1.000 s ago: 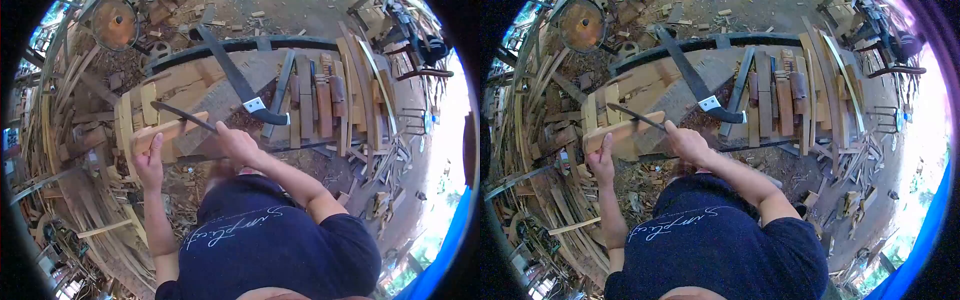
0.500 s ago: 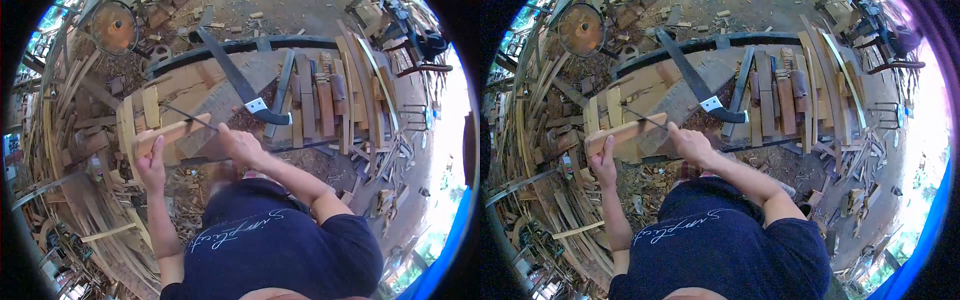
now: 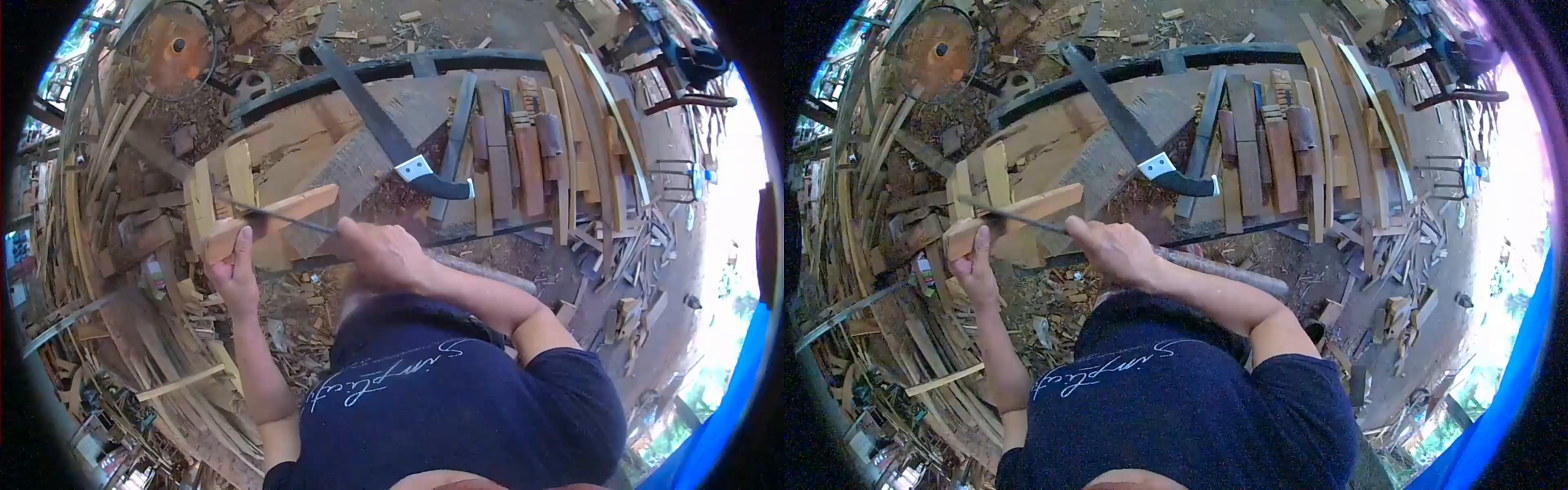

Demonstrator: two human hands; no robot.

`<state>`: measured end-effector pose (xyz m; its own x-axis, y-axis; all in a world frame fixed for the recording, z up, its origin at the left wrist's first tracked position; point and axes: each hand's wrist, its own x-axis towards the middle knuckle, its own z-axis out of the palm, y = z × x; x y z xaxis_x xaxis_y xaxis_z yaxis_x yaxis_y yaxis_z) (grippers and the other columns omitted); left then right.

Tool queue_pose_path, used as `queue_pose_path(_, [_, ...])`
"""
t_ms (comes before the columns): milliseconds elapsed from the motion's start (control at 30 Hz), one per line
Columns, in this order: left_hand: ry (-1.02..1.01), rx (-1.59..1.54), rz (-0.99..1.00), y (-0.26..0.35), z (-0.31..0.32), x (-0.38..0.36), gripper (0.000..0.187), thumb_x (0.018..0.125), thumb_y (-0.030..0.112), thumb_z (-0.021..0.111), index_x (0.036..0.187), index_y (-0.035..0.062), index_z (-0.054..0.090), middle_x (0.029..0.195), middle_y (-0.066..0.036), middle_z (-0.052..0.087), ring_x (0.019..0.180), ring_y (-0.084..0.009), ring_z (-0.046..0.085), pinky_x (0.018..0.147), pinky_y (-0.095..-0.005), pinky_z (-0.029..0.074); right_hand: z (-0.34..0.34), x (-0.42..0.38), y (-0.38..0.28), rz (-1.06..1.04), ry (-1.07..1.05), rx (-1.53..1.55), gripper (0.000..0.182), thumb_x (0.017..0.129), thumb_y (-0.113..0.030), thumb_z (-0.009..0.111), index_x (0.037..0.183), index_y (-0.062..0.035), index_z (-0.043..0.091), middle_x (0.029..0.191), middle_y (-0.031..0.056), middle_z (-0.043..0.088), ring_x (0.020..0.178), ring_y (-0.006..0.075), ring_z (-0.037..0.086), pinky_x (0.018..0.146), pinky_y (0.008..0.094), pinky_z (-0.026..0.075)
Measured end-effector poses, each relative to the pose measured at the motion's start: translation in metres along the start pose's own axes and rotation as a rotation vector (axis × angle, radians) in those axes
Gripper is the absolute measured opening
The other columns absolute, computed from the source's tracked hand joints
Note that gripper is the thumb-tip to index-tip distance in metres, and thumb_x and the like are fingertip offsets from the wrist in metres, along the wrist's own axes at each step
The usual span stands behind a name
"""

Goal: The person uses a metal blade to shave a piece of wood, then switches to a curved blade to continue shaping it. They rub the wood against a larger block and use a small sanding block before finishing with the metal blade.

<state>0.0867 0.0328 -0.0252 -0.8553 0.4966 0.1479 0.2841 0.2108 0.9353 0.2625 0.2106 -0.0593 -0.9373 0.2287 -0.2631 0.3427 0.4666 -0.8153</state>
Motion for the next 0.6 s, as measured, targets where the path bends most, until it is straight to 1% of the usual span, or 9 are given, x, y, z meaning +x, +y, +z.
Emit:
queue_pose_path(33, [-0.002, -0.003, -0.006, 0.0, 0.002, -0.001, 0.023, 0.092, 0.007, 0.065, 0.112, -0.0001, 0.058, 0.107, -0.004, 0.061, 0.099, -0.0105, 0.058, 0.09, -0.027, 0.046, 0.001, -0.003, 0.0, -0.085, 0.049, 0.011, 0.022, 0.083, -0.008, 0.054, 0.101, -0.0065, 0.041, 0.089, 0.0222, 0.064, 0.086, 0.045, 0.061, 0.071, 0.052, 0.047])
queue_pose_path(100, [-0.026, -0.001, 0.026, 0.0, 0.004, 0.0, 0.022, 0.092, 0.007, 0.064, 0.112, -0.0006, 0.057, 0.11, -0.005, 0.058, 0.101, -0.0114, 0.057, 0.091, -0.0277, 0.046, 0.008, 0.004, 0.022, -0.069, 0.053, -0.017, 0.022, 0.085, -0.011, 0.054, 0.102, -0.007, 0.041, 0.087, 0.023, 0.063, 0.084, 0.0454, 0.061, 0.069, 0.0526, 0.047])
queue_pose_path(200, [0.016, 0.007, 0.013, -0.002, 0.002, -0.003, 0.023, 0.092, 0.005, 0.063, 0.113, -0.0013, 0.056, 0.112, -0.005, 0.057, 0.102, -0.0123, 0.057, 0.091, -0.0281, 0.046, 0.035, 0.028, 0.094, 0.178, 0.076, -0.009, 0.024, 0.088, -0.016, 0.054, 0.105, -0.0074, 0.04, 0.087, 0.0247, 0.063, 0.085, 0.0463, 0.06, 0.07, 0.0538, 0.046])
queue_pose_path(233, [0.019, 0.01, 0.018, 0.0, 0.002, 0.0, 0.023, 0.092, 0.005, 0.063, 0.113, -0.0013, 0.056, 0.112, -0.005, 0.057, 0.102, -0.0123, 0.057, 0.091, -0.0281, 0.046, 0.031, 0.032, 0.097, 0.22, 0.094, -0.01, 0.025, 0.088, -0.018, 0.054, 0.106, -0.0079, 0.039, 0.087, 0.0254, 0.063, 0.085, 0.0466, 0.06, 0.07, 0.0542, 0.046])
queue_pose_path(300, [-0.012, 0.103, 0.009, 0.001, 0.006, -0.003, 0.022, 0.091, 0.004, 0.064, 0.112, -0.0003, 0.057, 0.112, -0.005, 0.056, 0.104, -0.0128, 0.056, 0.092, -0.0282, 0.046, 0.025, 0.023, 0.075, 0.184, 0.141, -0.028, 0.022, 0.089, -0.011, 0.047, 0.109, -0.0094, 0.038, 0.085, 0.0242, 0.065, 0.079, 0.045, 0.063, 0.066, 0.0568, 0.046])
queue_pose_path(367, [-0.033, 0.144, -0.001, 0.0, 0.006, -0.002, 0.021, 0.091, 0.004, 0.064, 0.111, 0.0001, 0.058, 0.112, -0.006, 0.056, 0.105, -0.013, 0.056, 0.092, -0.0281, 0.045, 0.008, 0.014, 0.028, 0.099, 0.036, -0.007, 0.02, 0.089, -0.011, 0.047, 0.108, -0.0094, 0.038, 0.084, 0.0226, 0.065, 0.079, 0.045, 0.063, 0.064, 0.0561, 0.047])
queue_pose_path(467, [-0.071, 0.133, 0.014, 0.006, 0.011, 0.002, 0.018, 0.091, 0.004, 0.064, 0.109, 0.0003, 0.059, 0.111, -0.007, 0.056, 0.105, -0.0134, 0.055, 0.092, -0.0282, 0.045, 0.007, 0.011, 0.008, -0.15, 0.097, 0.008, 0.021, 0.088, -0.011, 0.047, 0.107, -0.0091, 0.037, 0.079, 0.0202, 0.064, 0.075, 0.0447, 0.062, 0.062, 0.0549, 0.047])
queue_pose_path(500, [-0.09, 0.089, 0.017, 0.008, 0.01, 0.001, 0.017, 0.091, 0.004, 0.063, 0.107, 0.0001, 0.06, 0.111, -0.007, 0.056, 0.105, -0.0137, 0.055, 0.092, -0.0284, 0.045, 0.011, 0.014, 0.017, -0.145, 0.099, 0.012, 0.021, 0.088, -0.011, 0.047, 0.107, -0.0091, 0.037, 0.079, 0.0202, 0.064, 0.075, 0.0447, 0.062, 0.062, 0.0549, 0.047])
queue_pose_path(600, [-0.055, 0.126, 0.023, 0.002, 0.006, -0.001, 0.017, 0.091, 0.004, 0.063, 0.107, -0.0011, 0.06, 0.111, -0.007, 0.057, 0.103, -0.0147, 0.055, 0.091, -0.0292, 0.045, 0.016, 0.034, 0.06, 0.078, 0.028, 0.018, 0.024, 0.086, -0.01, 0.049, 0.106, -0.007, 0.036, 0.078, 0.0215, 0.063, 0.073, 0.0443, 0.062, 0.061, 0.0548, 0.047])
